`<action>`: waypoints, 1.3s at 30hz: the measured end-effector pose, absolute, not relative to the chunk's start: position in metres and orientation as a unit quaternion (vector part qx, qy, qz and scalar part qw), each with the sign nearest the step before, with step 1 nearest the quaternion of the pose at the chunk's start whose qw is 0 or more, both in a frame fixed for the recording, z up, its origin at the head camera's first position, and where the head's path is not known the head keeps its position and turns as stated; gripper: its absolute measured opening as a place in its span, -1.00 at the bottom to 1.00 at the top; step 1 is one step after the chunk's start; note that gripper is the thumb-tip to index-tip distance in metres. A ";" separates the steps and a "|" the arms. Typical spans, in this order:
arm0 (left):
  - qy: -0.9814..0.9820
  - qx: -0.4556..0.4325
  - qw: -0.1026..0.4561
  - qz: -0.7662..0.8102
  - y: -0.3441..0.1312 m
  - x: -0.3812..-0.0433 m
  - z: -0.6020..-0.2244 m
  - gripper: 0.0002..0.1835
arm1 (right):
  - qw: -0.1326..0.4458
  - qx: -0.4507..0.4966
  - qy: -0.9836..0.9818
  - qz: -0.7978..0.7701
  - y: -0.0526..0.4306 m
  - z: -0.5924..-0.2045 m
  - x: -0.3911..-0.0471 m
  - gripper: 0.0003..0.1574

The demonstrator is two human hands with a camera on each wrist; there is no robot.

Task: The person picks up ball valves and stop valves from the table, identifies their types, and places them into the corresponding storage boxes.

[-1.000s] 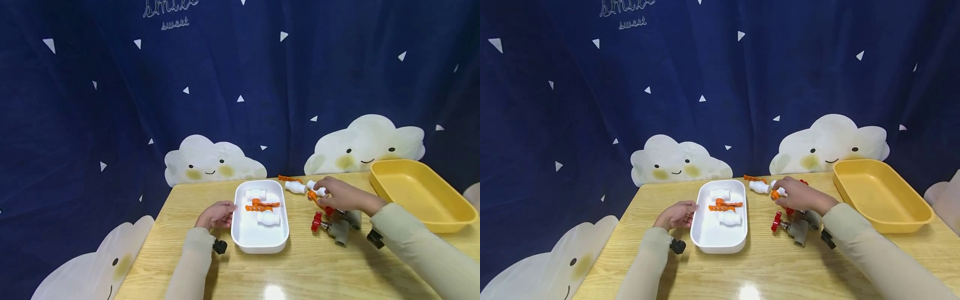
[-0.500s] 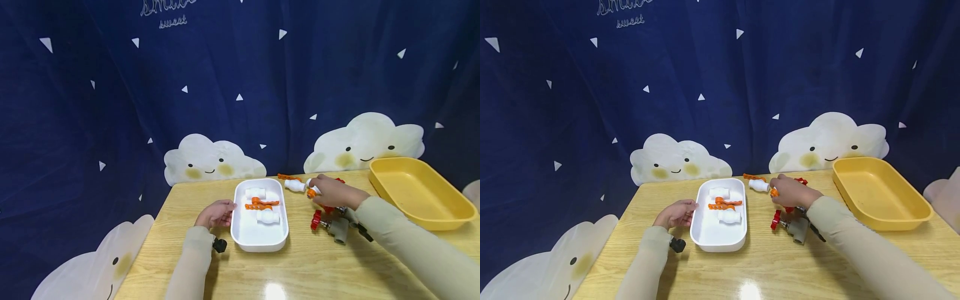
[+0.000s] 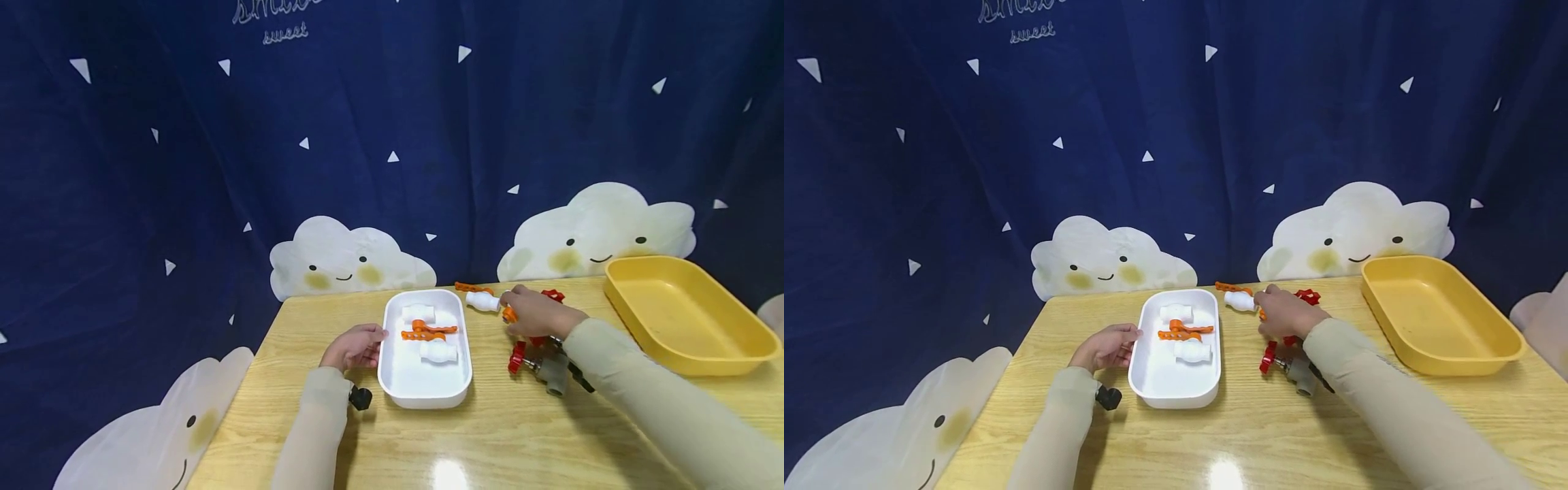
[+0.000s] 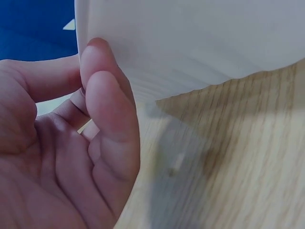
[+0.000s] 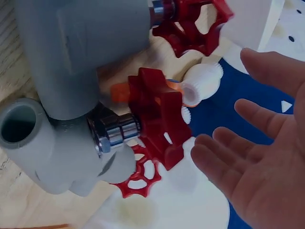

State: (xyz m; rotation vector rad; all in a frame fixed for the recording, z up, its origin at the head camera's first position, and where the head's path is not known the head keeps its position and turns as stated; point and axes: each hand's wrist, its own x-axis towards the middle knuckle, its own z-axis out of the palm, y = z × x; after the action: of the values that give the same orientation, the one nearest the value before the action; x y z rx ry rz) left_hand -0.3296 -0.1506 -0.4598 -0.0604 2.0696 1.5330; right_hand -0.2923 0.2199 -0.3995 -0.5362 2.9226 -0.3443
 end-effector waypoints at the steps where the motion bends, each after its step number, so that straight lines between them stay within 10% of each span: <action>1: 0.771 -0.022 0.279 0.572 -0.151 -0.330 -0.459 -0.82 | 0.076 -0.177 0.975 -0.114 0.220 -0.400 -0.294 -0.35; 39: 0.778 -0.015 0.275 0.565 -0.151 -0.328 -0.460 -0.82 | 0.160 0.014 0.975 -0.154 0.214 -0.434 -0.330 -0.22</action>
State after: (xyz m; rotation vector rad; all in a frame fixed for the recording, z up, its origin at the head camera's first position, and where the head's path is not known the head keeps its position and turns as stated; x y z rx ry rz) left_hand -0.3282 -0.1508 -0.4599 -0.0402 2.0919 1.5181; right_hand -0.3299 0.2145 -0.4344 0.0411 2.7849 -0.4393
